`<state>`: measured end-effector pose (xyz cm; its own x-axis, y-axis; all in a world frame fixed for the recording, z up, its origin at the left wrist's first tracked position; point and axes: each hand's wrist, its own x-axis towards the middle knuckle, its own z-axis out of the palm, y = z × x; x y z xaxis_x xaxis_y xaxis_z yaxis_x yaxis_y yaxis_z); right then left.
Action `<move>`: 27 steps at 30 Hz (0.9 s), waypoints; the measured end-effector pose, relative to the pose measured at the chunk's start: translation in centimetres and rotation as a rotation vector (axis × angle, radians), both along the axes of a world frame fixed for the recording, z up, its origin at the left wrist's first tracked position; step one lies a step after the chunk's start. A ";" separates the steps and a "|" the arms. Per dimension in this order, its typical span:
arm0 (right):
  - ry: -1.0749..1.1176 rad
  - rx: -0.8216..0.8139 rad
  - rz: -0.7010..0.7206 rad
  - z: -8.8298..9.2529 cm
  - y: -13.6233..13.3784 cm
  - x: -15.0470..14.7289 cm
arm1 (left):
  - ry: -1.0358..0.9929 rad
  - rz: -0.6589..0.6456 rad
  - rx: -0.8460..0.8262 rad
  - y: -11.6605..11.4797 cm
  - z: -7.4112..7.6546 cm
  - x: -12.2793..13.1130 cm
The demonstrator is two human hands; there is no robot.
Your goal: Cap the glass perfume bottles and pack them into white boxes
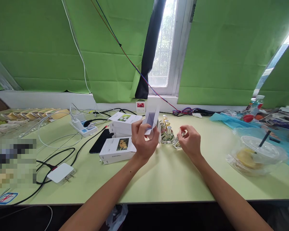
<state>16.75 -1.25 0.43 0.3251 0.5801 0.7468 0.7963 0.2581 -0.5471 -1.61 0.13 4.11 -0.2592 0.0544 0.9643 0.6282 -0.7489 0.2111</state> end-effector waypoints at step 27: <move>-0.032 -0.147 0.201 -1.9 1.6 1.6 | 0.036 -0.052 -0.042 0.1 -0.5 0.1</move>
<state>18.39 0.35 -1.45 0.1699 0.7341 0.6575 0.7548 0.3320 -0.5658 -1.49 0.24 3.63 -0.2203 0.1075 0.9695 0.5964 -0.7716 0.2211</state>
